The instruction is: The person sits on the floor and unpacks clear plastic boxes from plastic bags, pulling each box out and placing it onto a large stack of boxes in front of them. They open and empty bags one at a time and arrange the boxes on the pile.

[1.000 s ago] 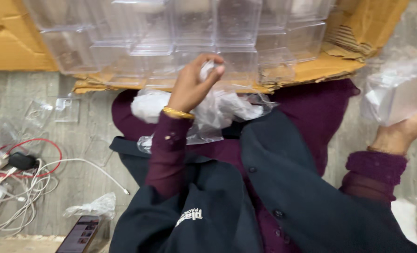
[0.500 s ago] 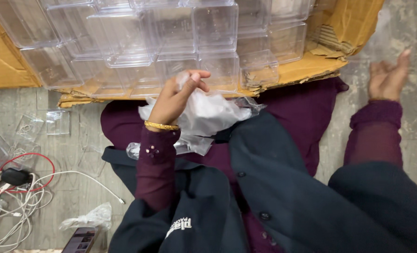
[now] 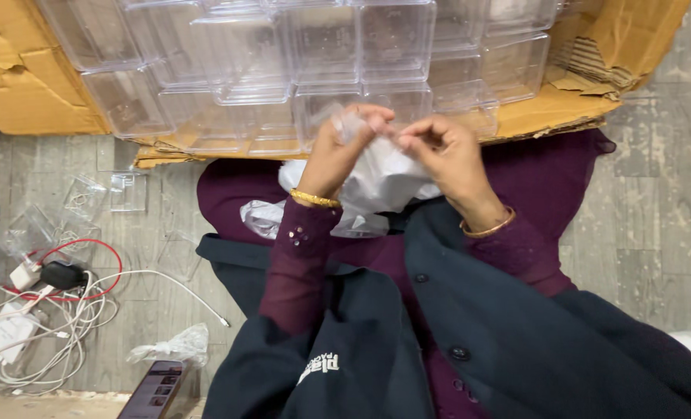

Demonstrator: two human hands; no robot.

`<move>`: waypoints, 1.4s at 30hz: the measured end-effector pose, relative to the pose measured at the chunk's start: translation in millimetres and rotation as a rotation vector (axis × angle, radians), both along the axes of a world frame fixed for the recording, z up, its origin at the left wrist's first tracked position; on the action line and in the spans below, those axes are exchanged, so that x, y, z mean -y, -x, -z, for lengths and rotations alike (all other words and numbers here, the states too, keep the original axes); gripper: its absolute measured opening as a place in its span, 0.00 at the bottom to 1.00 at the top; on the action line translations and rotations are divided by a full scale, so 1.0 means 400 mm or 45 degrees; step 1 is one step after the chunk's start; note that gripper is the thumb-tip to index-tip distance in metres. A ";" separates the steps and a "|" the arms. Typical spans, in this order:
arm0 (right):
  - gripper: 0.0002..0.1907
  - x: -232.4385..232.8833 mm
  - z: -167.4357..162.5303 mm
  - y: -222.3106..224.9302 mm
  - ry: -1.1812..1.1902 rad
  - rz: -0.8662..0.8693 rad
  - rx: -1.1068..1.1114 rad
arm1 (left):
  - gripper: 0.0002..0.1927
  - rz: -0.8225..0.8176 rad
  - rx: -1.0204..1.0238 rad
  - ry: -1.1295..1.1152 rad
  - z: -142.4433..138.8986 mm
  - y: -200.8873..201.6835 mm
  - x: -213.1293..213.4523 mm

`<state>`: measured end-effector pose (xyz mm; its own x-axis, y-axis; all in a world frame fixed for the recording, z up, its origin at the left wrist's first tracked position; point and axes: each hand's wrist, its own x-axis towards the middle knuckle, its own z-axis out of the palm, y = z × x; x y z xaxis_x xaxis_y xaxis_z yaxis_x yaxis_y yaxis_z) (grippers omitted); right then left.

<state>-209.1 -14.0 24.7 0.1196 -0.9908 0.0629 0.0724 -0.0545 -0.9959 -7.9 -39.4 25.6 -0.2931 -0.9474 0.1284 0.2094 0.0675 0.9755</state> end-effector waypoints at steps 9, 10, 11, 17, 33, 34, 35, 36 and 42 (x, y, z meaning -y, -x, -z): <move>0.07 -0.024 0.081 0.072 -0.181 0.138 0.521 | 0.09 0.288 -0.190 -0.224 0.071 0.015 -0.001; 0.06 -0.035 0.093 0.081 -0.240 0.017 0.554 | 0.08 0.318 -0.218 -0.259 0.078 0.011 -0.006; 0.08 -0.049 0.102 0.092 -0.297 -0.104 0.588 | 0.09 0.349 -0.245 -0.295 0.083 0.004 -0.010; 0.10 -0.156 0.085 0.181 -0.105 -0.239 0.970 | 0.16 0.502 0.008 -0.304 0.092 -0.040 -0.001; 0.32 -0.046 0.070 0.265 0.526 0.420 -1.174 | 0.20 -0.251 1.314 0.309 0.190 0.307 -0.060; 0.32 -0.046 0.070 0.265 0.505 0.428 -1.165 | 0.25 -0.239 1.340 0.299 0.189 0.314 -0.057; 0.32 -0.047 0.068 0.266 0.484 0.435 -1.159 | 0.30 -0.228 1.363 0.288 0.183 0.320 -0.057; 0.32 -0.047 0.062 0.265 0.464 0.439 -1.150 | 0.26 -0.213 1.345 0.330 0.174 0.319 -0.056; 0.33 -0.057 -0.026 0.247 0.648 0.480 -0.892 | 0.17 -0.266 0.825 0.635 0.042 0.223 -0.072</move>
<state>-308.0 8.8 35.2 -0.0288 -0.8452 0.5337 -0.6448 -0.3923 -0.6560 -96.9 -10.8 8.6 -0.2782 -0.8672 0.4129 -0.4463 0.4974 0.7439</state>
